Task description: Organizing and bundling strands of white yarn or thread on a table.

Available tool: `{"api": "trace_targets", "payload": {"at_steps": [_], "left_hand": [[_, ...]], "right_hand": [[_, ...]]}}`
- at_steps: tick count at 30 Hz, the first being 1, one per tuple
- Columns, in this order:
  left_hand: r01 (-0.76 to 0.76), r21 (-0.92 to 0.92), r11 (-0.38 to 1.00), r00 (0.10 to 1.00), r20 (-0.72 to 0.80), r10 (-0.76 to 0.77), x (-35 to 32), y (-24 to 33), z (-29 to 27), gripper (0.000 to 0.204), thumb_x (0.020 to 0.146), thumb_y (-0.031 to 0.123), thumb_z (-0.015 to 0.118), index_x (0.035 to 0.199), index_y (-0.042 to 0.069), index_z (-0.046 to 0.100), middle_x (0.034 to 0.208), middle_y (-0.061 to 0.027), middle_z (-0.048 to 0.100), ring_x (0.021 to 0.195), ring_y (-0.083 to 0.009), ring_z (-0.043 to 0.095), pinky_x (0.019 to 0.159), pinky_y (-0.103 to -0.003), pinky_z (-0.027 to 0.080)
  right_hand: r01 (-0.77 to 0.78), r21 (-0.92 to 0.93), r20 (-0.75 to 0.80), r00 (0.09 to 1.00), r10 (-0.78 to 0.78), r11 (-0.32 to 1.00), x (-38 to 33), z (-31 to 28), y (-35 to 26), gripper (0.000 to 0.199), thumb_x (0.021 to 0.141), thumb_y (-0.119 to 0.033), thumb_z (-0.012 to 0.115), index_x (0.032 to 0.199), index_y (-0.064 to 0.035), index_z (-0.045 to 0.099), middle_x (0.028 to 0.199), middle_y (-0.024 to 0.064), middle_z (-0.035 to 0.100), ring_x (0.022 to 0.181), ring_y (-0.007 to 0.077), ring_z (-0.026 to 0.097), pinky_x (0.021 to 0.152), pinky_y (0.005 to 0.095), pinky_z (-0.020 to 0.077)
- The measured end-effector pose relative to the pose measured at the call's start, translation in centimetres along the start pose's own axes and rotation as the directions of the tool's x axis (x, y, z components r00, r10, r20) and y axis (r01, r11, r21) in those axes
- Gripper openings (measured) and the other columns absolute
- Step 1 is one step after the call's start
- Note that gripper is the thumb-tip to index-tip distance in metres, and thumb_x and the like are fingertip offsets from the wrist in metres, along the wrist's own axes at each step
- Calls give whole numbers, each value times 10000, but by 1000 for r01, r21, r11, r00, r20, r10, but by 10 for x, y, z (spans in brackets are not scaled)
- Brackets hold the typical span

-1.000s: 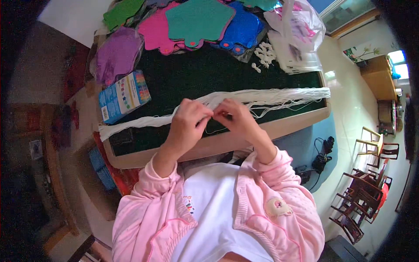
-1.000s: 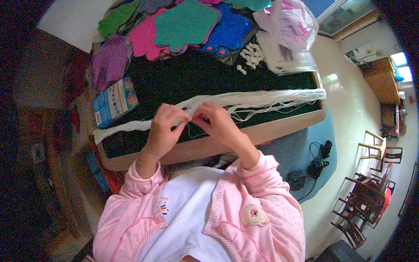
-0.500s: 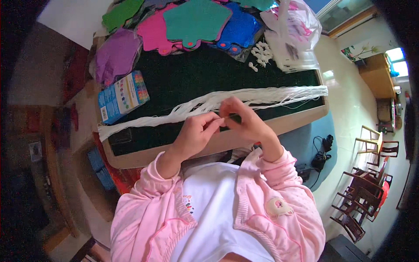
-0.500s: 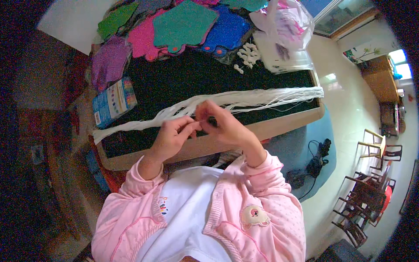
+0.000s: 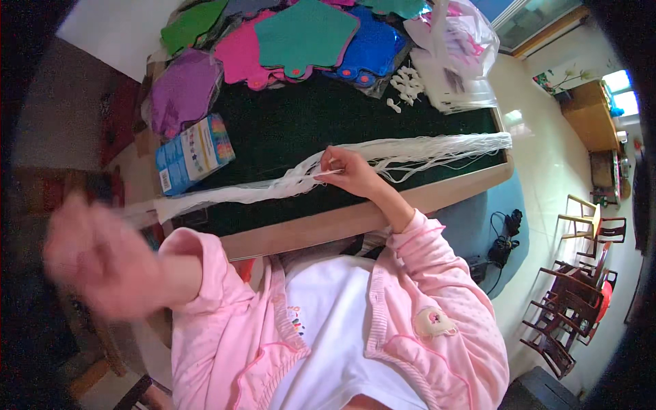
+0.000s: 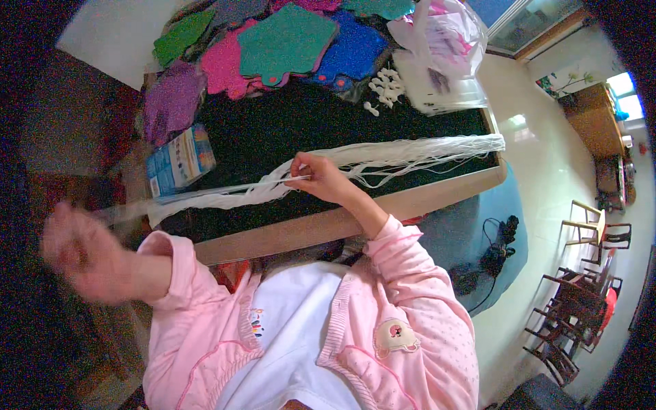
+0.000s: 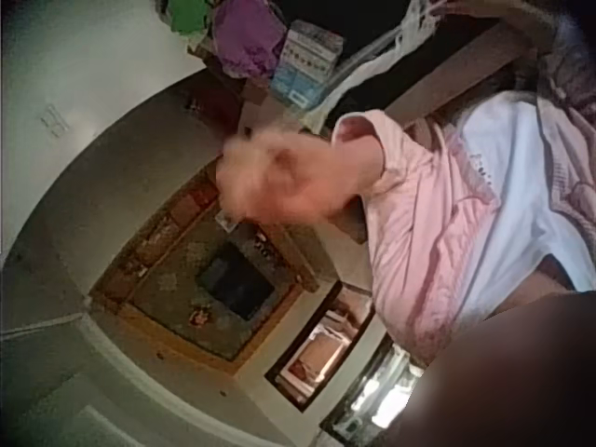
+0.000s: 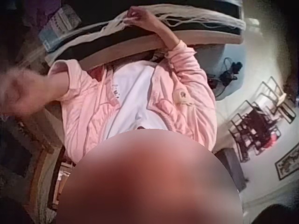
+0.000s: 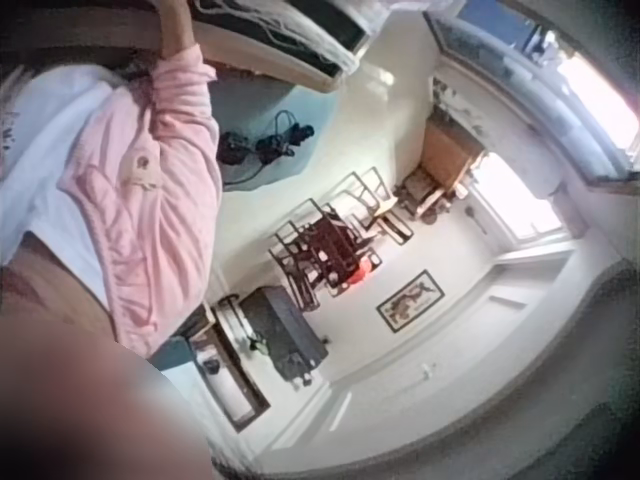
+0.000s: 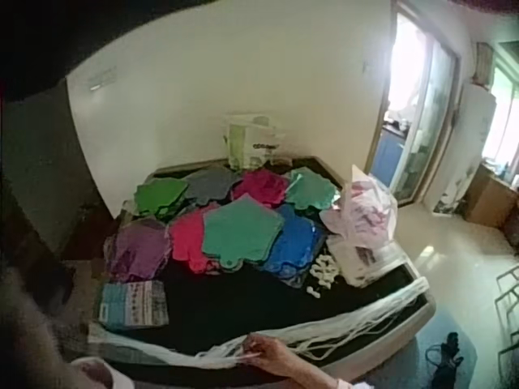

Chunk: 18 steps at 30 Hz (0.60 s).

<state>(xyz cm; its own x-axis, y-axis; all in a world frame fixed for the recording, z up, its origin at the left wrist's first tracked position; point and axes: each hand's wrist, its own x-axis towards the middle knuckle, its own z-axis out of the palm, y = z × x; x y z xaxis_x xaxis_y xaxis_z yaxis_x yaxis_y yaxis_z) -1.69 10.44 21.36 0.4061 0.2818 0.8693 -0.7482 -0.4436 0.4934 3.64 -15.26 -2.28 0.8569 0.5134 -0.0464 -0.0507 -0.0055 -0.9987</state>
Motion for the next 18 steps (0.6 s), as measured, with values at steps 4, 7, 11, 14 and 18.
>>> {"api": "trace_targets", "payload": {"at_steps": [4, 7, 11, 14, 18], "left_hand": [[124, -272, 954, 920, 392, -8, -39, -5, 50, 167, 870, 112, 493, 756, 19, 571, 652, -76, 531, 570, -130, 484, 503, -273, 377], [721, -5, 693, 428, 789, -440, -67, 3, 74, 76, 859, 13, 522, 826, -7, 588, 724, -40, 561, 625, -80, 518, 543, -222, 406], [826, -145, 545, 407, 822, -398, -111, -6, 92, 116, 892, 49, 507, 818, 4, 584, 751, -23, 572, 633, -67, 532, 549, -199, 414], [873, -119, 474, 465, 499, -731, -102, -37, 90, 195, 923, 144, 503, 794, 30, 594, 673, -4, 549, 562, -53, 506, 540, -196, 418], [789, 167, 591, 463, 472, -751, -123, -87, 52, 130, 884, 127, 560, 922, 19, 623, 732, 3, 537, 521, -44, 412, 500, -186, 385]], "right_hand": [[-68, -230, 158, 982, 107, 971, -16, -11, -35, 478, 720, -80, 727, 1150, -61, 519, 958, 51, 565, 930, 143, 539, 795, 281, 439], [235, -745, 59, 955, -290, 624, -34, -20, -78, 640, 704, -106, 742, 1272, -78, 447, 1203, 124, 496, 1113, 216, 481, 938, 328, 375], [364, 36, 86, 927, -366, 931, -42, 6, -104, 611, 738, -127, 722, 1273, -44, 439, 1265, 147, 482, 1078, 178, 498, 912, 299, 389], [-128, 1, -43, 991, 128, 992, -59, -4, -96, 375, 819, -108, 640, 1165, -19, 525, 977, 81, 626, 805, 83, 538, 687, 210, 425], [75, -295, -298, 940, -166, 953, -62, -14, -102, 83, 862, -42, 545, 896, 6, 603, 698, 9, 599, 616, 40, 483, 527, 199, 381]]}}
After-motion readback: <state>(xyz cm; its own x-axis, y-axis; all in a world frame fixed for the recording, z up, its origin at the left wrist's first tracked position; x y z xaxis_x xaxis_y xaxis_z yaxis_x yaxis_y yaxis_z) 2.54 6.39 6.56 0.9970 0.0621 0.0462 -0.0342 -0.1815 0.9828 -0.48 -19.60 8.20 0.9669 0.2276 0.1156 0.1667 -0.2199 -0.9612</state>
